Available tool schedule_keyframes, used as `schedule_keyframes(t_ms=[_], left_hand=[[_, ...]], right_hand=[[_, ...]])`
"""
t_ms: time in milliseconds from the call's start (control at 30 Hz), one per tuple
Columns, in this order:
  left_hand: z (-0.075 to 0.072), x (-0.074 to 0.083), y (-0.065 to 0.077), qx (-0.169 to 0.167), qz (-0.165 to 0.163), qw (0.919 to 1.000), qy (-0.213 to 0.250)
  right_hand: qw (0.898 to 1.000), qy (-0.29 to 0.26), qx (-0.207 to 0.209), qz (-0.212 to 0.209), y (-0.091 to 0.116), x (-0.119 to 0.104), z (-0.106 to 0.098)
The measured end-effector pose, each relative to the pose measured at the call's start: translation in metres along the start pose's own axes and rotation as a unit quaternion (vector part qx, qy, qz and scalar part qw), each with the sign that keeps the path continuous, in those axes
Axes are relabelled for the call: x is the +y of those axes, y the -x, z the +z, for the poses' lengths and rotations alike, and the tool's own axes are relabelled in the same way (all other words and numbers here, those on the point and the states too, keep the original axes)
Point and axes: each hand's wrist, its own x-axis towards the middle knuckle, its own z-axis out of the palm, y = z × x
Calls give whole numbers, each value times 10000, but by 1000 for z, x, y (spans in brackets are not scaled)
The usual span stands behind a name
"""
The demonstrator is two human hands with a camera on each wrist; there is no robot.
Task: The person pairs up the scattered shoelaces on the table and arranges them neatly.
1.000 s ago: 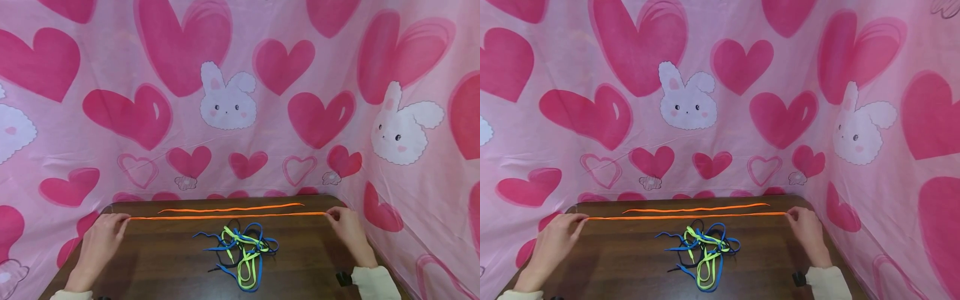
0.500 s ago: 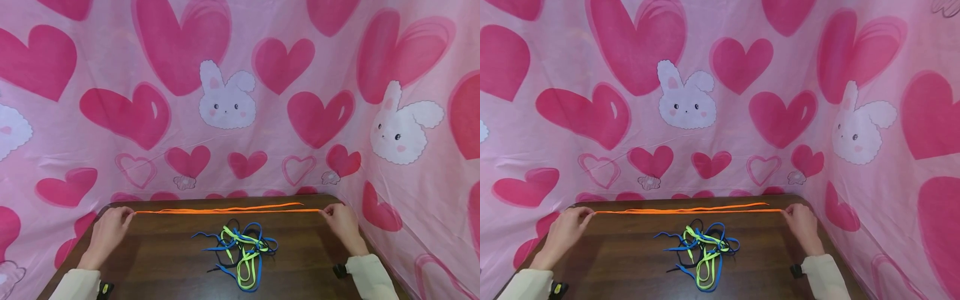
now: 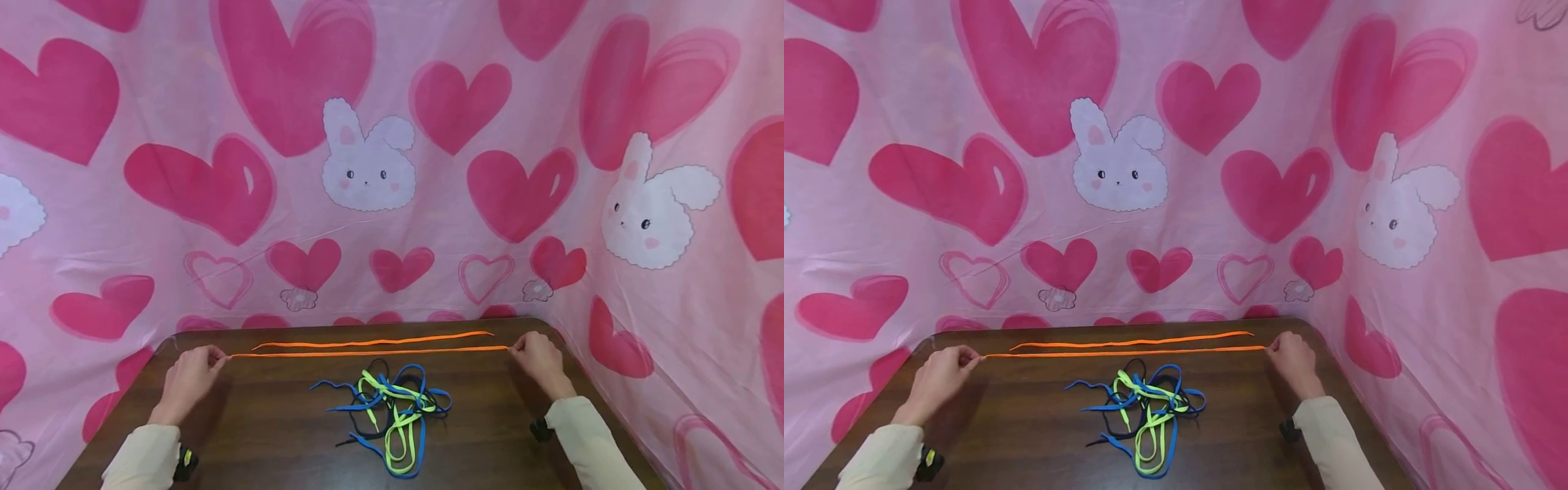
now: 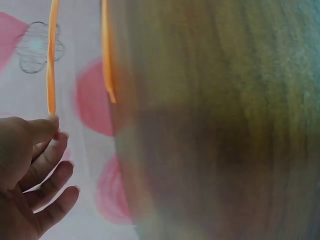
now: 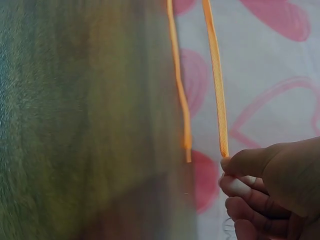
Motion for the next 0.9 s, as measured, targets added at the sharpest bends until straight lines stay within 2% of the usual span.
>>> schedule_keyframes(t_ms=[300, 433, 533, 733, 900], left_hand=[[22, -17, -3, -682, -291, 9972, -71], [29, -21, -2, -908, -371, 9951, -103], [32, -20, -3, -868, -370, 9955, -108], [36, -13, -9, -575, -357, 9976, -115], [41, -9, -14, -633, -366, 9972, -171]], right_hand=[[9978, -137, -541, 351, -6, 3, 18], [9972, -57, -626, 411, -6, 0, 22], [9975, -22, -579, 412, -8, -2, 26], [9977, -113, -495, 448, -12, -2, 30], [9970, -101, -558, 518, -15, 1, 35]])
